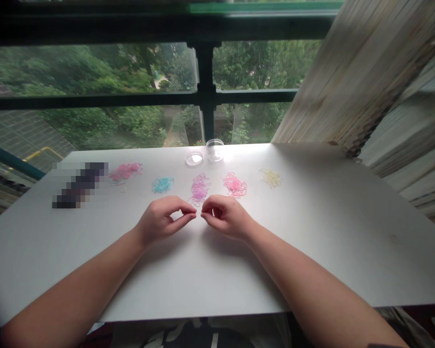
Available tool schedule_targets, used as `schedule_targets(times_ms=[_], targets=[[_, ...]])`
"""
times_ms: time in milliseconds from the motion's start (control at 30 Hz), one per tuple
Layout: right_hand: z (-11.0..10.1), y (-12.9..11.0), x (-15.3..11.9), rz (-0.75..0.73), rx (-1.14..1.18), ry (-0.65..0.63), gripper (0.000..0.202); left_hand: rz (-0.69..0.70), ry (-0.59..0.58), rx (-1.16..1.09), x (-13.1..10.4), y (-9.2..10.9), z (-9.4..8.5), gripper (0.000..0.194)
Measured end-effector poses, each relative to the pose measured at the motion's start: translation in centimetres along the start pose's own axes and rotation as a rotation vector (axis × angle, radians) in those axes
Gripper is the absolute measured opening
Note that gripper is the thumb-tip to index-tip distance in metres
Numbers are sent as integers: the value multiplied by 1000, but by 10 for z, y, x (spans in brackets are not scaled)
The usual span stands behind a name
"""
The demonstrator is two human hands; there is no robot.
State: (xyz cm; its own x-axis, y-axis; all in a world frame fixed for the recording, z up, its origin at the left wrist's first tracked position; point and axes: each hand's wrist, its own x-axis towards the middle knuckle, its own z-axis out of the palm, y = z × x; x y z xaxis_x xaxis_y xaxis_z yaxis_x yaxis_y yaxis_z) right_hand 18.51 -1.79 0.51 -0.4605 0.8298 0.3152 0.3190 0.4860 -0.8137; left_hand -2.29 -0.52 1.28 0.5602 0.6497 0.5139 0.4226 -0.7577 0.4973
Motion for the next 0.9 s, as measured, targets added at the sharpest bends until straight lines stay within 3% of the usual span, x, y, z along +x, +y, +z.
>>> schedule_targets(times_ms=[400, 900], targets=[[-2, 3, 0, -29, -22, 27, 5, 19, -4, 16, 1, -3, -3, 8], [-1, 5, 2, -74, -23, 30, 4, -80, -52, -23, 3, -4, 6, 10]])
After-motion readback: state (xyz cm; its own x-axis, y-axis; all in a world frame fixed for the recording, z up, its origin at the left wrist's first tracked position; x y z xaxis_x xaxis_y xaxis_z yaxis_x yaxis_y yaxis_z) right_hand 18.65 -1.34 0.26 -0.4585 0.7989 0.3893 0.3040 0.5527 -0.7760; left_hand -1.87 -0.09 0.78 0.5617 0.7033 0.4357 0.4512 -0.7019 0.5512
